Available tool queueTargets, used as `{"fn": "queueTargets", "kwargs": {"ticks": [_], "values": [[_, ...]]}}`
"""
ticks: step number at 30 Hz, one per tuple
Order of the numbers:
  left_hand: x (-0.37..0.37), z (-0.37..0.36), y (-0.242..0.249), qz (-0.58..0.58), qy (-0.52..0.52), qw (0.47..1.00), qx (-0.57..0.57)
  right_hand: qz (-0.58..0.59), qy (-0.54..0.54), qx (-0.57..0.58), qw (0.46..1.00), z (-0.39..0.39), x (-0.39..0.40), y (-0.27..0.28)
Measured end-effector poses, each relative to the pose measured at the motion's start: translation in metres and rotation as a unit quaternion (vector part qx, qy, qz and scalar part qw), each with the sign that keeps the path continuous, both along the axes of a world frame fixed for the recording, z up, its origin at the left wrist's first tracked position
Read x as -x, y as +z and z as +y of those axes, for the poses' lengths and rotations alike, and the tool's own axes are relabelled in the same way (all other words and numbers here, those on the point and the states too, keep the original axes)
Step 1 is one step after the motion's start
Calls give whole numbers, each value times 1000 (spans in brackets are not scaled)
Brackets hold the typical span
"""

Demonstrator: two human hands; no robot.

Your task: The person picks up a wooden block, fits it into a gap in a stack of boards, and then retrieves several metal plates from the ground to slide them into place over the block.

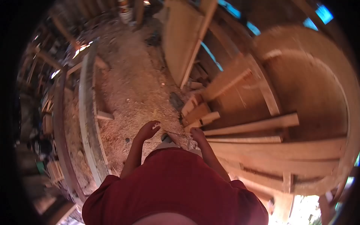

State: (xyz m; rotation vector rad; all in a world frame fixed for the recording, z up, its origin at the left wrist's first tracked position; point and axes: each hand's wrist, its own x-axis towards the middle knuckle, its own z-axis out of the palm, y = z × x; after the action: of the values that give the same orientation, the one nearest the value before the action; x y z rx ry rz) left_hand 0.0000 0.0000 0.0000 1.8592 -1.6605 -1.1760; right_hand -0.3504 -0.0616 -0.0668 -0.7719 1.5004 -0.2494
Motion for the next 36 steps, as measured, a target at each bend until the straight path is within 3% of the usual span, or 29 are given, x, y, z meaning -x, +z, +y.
{"fn": "queueTargets", "kwargs": {"ticks": [2,3,7,11,16,19,25,30,36], "values": [[9,22,12,13,97,995,-4,-36,71,33,996,-26,10,-8],[-85,-12,26,-17,124,991,47,-68,100,81,989,-94,-89,8],[-145,62,-4,16,260,964,54,-45,155,58,985,-115,-156,41],[-166,115,-19,-41,337,939,64,-12,239,95,966,-156,-212,25],[-166,143,-36,48,465,883,-28,-43,238,96,966,-210,-291,1],[-191,117,-42,66,450,886,-90,-56,251,113,960,-260,-342,-19],[-301,-13,-75,40,423,902,-72,-75,231,128,962,-388,-447,-64],[-406,-111,-86,22,432,894,-119,-28,309,91,946,-483,-529,-55],[-466,-156,-76,-26,513,847,-136,-38,365,138,920,-567,-630,-35]]}}
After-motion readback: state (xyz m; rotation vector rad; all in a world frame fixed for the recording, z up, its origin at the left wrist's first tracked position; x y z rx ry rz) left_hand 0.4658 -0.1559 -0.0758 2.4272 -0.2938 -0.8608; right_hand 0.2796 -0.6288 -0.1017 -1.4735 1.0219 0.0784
